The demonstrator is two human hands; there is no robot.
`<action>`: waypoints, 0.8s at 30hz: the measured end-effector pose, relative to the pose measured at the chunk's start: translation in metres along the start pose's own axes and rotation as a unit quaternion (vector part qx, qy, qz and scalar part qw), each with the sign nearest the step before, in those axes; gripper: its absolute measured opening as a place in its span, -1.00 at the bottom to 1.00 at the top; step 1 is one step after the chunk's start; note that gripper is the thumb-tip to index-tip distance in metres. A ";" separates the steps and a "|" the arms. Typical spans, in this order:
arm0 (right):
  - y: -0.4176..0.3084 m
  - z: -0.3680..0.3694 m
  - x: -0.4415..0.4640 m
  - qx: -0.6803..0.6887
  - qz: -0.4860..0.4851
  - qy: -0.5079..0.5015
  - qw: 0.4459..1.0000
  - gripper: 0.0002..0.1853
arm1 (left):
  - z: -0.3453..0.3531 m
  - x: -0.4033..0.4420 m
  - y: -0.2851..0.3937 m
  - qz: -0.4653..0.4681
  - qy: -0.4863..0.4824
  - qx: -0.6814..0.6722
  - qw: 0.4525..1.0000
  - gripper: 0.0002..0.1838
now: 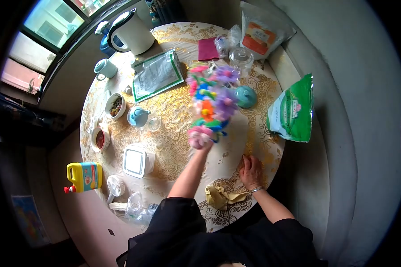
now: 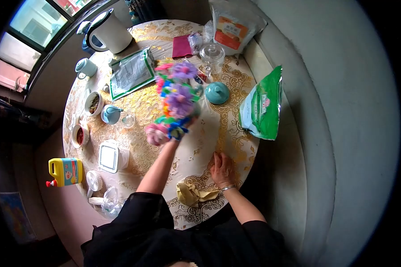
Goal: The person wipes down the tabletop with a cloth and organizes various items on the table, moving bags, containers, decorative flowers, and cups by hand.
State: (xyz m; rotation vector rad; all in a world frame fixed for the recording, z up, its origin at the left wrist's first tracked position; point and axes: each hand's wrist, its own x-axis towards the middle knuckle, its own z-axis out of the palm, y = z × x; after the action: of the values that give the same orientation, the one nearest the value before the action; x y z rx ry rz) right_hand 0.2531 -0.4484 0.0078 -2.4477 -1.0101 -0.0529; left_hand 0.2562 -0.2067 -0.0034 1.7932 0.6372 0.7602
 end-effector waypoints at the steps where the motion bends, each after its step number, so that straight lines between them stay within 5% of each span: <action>1: 0.000 0.000 0.000 -0.005 0.001 -0.001 1.000 -0.42 | -0.010 0.010 -0.007 0.001 0.018 0.008 1.000 -0.48; 10: -0.006 -0.008 0.005 -0.021 0.007 -0.002 1.000 -0.43 | -0.074 0.104 -0.063 -0.004 0.091 0.098 0.991 -0.50; 13: -0.007 -0.009 0.006 -0.040 0.010 -0.003 0.999 -0.43 | -0.075 0.110 -0.077 -0.081 0.124 -0.054 0.988 -0.47; 15: -0.007 -0.009 0.006 -0.037 0.014 -0.004 0.999 -0.44 | -0.081 0.113 -0.064 -0.006 0.117 0.111 0.987 -0.42; 18: -0.008 -0.007 0.006 -0.027 0.014 -0.002 1.000 -0.45 | -0.078 0.107 -0.039 -0.024 0.109 0.025 0.993 -0.39; 24: -0.005 -0.005 0.006 -0.030 0.001 0.012 0.999 -0.44 | -0.074 0.104 -0.041 -0.031 0.135 0.114 0.984 -0.37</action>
State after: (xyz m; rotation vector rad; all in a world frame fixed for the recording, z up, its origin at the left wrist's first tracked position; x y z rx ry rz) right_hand 0.2547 -0.4439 0.0152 -2.4962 -1.0097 -0.1142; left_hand 0.2659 -0.0731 -0.0020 1.8826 0.9898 0.9261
